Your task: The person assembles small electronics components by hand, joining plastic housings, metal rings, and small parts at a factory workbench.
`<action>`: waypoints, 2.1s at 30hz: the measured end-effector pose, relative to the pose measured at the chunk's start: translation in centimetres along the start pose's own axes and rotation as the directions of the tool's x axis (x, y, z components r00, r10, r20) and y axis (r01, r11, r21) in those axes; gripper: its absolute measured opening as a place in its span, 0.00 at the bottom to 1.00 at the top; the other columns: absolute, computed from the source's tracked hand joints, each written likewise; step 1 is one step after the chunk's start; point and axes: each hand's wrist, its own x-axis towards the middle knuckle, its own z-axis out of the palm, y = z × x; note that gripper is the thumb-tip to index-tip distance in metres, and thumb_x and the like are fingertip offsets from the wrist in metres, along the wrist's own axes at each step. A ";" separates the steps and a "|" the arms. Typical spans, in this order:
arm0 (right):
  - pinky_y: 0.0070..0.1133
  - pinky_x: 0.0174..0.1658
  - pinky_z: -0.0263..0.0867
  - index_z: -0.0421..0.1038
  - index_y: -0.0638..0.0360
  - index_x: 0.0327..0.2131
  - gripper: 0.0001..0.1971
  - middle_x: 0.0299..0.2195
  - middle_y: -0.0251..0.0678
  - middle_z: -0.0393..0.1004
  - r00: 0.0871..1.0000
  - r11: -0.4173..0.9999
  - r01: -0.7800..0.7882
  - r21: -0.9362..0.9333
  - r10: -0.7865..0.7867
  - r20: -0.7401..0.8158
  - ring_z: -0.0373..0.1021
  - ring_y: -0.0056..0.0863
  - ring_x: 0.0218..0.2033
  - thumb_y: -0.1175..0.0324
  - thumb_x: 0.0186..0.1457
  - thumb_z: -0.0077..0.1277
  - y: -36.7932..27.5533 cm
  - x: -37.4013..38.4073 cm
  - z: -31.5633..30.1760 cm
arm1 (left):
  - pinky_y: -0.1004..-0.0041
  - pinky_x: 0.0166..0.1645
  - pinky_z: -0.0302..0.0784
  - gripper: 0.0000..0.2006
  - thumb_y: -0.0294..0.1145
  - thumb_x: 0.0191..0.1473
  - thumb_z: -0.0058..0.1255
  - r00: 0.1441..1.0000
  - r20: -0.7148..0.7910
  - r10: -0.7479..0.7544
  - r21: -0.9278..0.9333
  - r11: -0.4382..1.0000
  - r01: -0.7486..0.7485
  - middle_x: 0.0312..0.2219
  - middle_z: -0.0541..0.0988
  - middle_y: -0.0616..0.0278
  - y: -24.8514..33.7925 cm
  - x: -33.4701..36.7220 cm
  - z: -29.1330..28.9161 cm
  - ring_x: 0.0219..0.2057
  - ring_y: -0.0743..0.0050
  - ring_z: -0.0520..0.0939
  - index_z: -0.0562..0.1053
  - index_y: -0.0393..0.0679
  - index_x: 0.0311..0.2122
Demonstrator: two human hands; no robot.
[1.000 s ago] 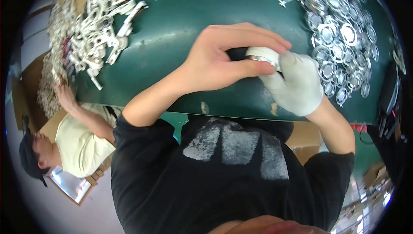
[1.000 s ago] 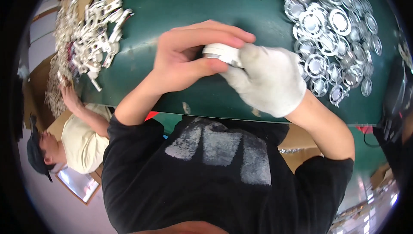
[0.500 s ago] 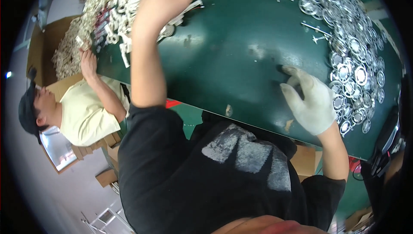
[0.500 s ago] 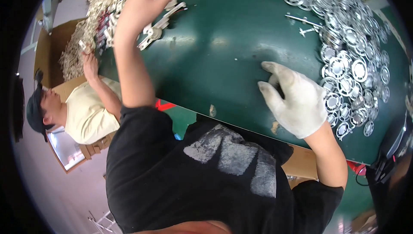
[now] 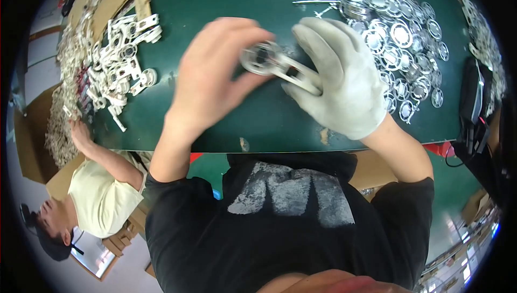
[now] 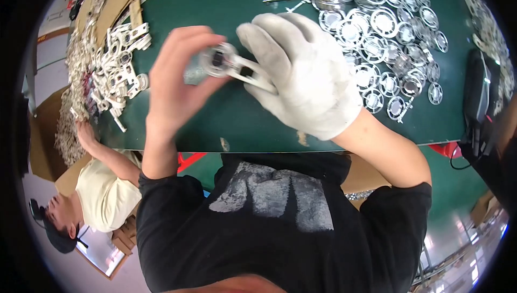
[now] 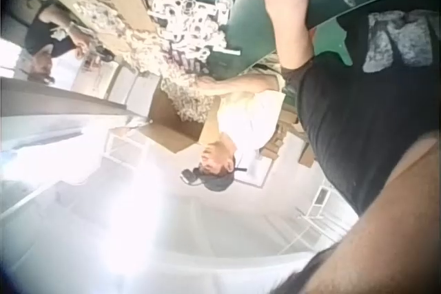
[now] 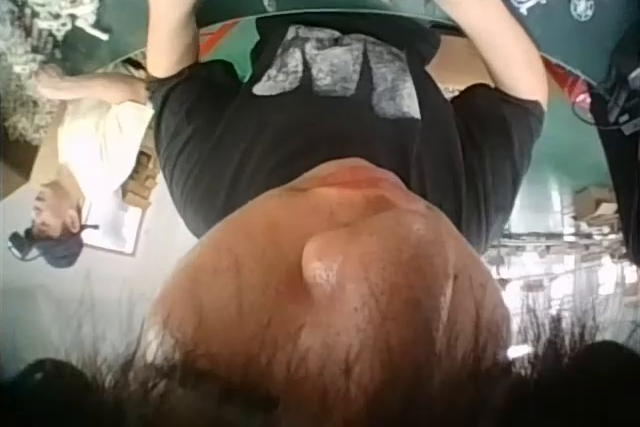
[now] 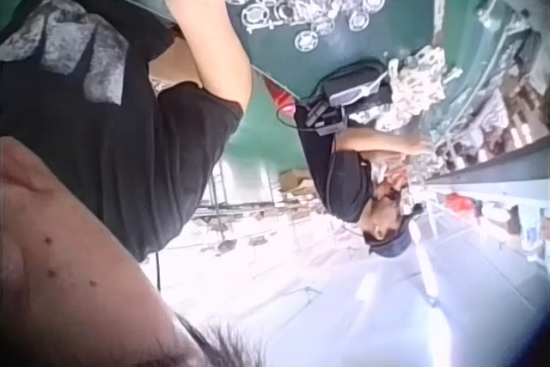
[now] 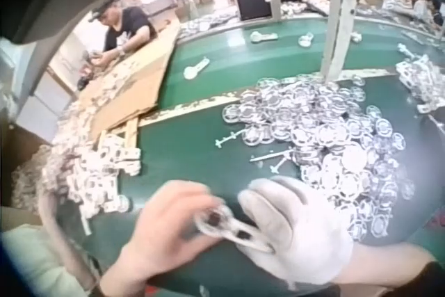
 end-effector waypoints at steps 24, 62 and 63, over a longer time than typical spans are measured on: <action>0.33 0.36 0.74 0.77 0.53 0.44 0.13 0.29 0.44 0.80 0.805 0.812 -0.558 -0.174 0.580 0.123 0.79 0.45 0.32 0.62 0.56 0.54 3.1 1.2 -4.0 | 0.68 0.46 0.77 0.31 0.31 0.33 0.75 0.958 -0.163 0.237 -0.027 0.969 -0.244 0.41 0.79 0.59 -0.3 6.0 4.1 0.42 0.60 0.79 0.79 0.43 0.49; 0.19 0.30 0.62 0.70 0.64 0.41 0.15 0.30 0.34 0.73 0.603 0.590 -0.737 0.330 0.351 0.717 0.68 0.22 0.28 0.59 0.67 0.47 1.3 -3.3 -4.8 | 0.76 0.34 0.82 0.11 0.34 0.56 0.57 0.828 -0.462 0.316 -0.057 0.922 -0.384 0.44 0.81 0.69 1.3 -1.5 5.9 0.42 0.71 0.83 0.77 0.45 0.44; 0.21 0.31 0.63 0.71 0.64 0.41 0.18 0.30 0.33 0.74 0.675 0.773 -0.562 0.293 0.225 0.702 0.69 0.25 0.29 0.55 0.68 0.47 2.5 -3.7 -4.8 | 0.75 0.35 0.83 0.11 0.31 0.55 0.56 0.824 -0.463 0.326 -0.078 0.911 -0.405 0.44 0.81 0.67 1.6 -1.4 5.9 0.42 0.69 0.83 0.78 0.45 0.44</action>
